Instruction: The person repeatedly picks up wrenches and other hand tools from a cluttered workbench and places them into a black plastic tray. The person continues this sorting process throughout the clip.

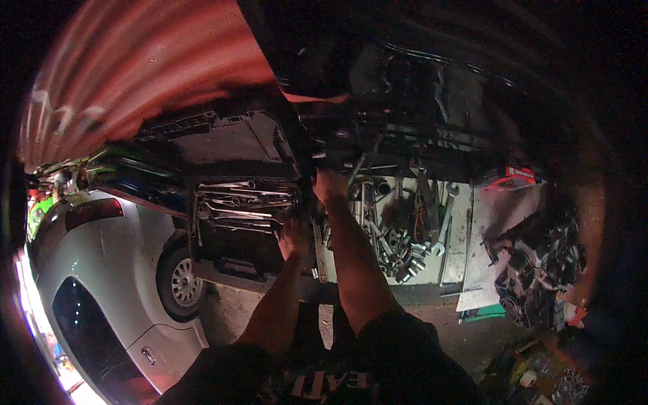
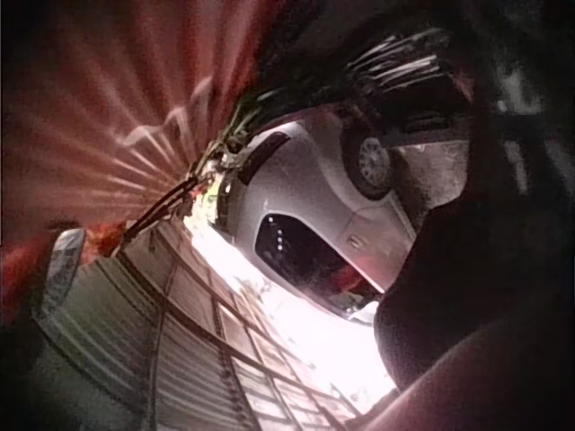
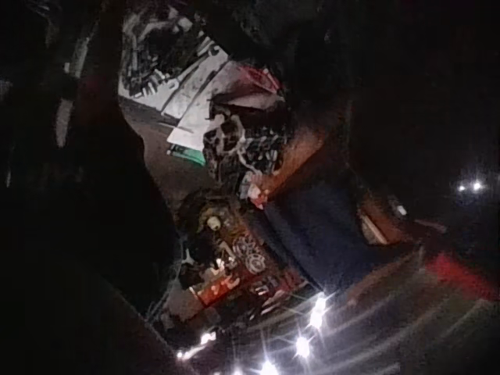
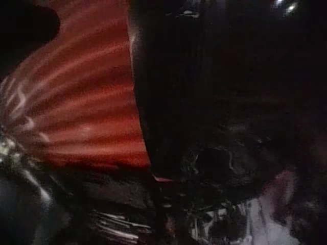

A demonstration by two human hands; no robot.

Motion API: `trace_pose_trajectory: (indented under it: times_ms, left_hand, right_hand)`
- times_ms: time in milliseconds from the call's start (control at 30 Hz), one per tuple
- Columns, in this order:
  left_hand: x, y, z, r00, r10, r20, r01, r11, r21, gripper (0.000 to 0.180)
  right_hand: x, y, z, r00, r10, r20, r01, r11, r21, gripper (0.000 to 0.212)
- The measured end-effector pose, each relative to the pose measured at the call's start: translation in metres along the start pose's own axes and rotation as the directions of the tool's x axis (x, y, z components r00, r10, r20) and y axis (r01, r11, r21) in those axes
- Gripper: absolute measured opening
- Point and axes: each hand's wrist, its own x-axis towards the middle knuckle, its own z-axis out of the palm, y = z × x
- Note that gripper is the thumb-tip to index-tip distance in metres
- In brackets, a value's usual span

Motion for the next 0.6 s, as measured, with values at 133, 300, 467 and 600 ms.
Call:
trace_pose_trajectory:
  times_ms: [133,300,467,600]
  left_hand:
    - [0.003,0.001,0.003,0.996,-0.031,0.081,0.032,0.999,-0.013,0.024]
    - [-0.003,-0.009,0.022,0.999,-0.041,-0.001,0.04,0.995,-0.092,0.027]
    - [0.002,-0.001,-0.005,0.967,-0.093,0.237,0.122,0.987,-0.108,0.032]
    - [0.006,0.009,-0.005,0.978,-0.044,0.203,0.057,0.997,-0.06,0.03]
  right_hand:
    - [0.02,-0.005,0.014,0.99,0.082,0.116,-0.073,0.994,-0.081,0.02]
    - [0.028,-0.018,0.028,0.998,-0.022,-0.058,0.015,0.993,-0.121,0.018]
    - [0.025,-0.013,0.047,0.997,-0.079,-0.002,0.078,0.99,-0.113,0.023]
    - [0.025,0.015,0.057,0.984,0.106,-0.146,-0.098,0.994,0.056,0.034]
